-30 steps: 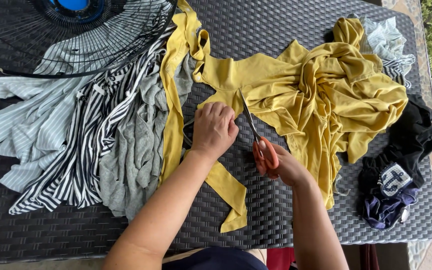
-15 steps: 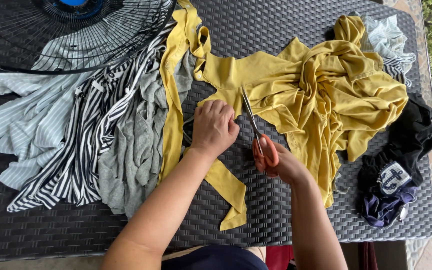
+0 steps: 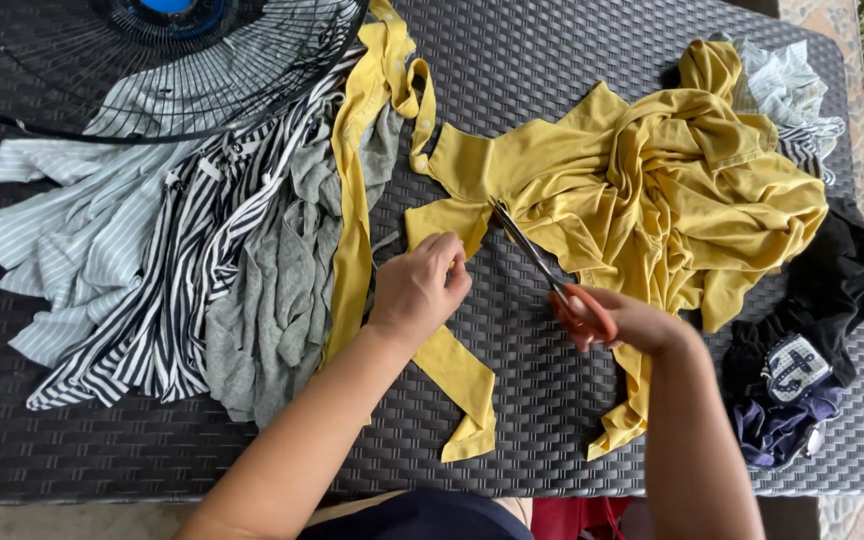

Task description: Cutting strips of fabric from a yellow shirt using scissors.

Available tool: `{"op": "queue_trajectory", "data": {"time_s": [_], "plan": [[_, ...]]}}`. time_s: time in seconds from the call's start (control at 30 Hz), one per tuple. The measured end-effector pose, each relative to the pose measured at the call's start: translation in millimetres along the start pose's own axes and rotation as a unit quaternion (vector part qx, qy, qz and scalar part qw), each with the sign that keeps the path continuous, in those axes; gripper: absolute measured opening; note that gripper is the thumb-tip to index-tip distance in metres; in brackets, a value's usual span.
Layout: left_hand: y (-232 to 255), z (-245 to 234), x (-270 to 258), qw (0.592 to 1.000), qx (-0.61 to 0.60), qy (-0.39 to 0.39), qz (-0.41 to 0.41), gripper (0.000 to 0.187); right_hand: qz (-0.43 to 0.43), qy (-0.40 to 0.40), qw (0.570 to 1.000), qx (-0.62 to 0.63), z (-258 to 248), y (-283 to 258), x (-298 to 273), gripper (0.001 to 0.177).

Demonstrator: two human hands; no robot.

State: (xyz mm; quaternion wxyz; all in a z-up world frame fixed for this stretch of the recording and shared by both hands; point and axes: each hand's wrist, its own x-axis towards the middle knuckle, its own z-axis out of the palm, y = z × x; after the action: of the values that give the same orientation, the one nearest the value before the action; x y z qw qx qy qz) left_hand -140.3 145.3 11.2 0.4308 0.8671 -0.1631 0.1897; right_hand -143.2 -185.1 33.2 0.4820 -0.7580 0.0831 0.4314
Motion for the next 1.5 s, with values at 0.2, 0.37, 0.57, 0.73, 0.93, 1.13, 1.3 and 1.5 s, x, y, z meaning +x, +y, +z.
{"op": "queue_trajectory", "data": {"time_s": [0.2,0.37,0.57,0.73,0.93,1.13,1.3,1.5], "plan": [[-6,7,-17,0.998,-0.004,-0.070,-0.001,0.006,0.041,-0.026,0.986,-0.160,-37,-41,-2,0.072],[-4,41,12,0.995,0.074,0.041,0.046,0.034,0.018,-0.088,0.981,-0.172,-64,-37,-3,0.067],[-18,57,17,0.982,0.185,-0.040,-0.016,0.022,0.015,-0.106,0.980,-0.169,-76,-26,-12,0.059],[-17,35,-6,0.981,0.187,-0.025,0.042,0.007,0.016,-0.138,0.975,-0.176,-89,-6,4,0.058],[-12,12,-19,0.973,0.196,-0.029,0.118,0.004,0.032,-0.158,0.963,-0.217,-93,-18,38,0.057],[-17,13,-22,0.976,0.181,-0.019,0.123,0.005,0.027,-0.167,0.964,-0.206,-93,-26,54,0.055],[-13,9,-20,0.978,0.173,-0.029,0.117,0.005,0.018,-0.170,0.976,-0.131,-103,-8,56,0.044],[-11,6,-19,0.981,0.160,-0.022,0.112,0.005,0.016,-0.137,0.982,-0.128,-92,-14,48,0.037]]}}
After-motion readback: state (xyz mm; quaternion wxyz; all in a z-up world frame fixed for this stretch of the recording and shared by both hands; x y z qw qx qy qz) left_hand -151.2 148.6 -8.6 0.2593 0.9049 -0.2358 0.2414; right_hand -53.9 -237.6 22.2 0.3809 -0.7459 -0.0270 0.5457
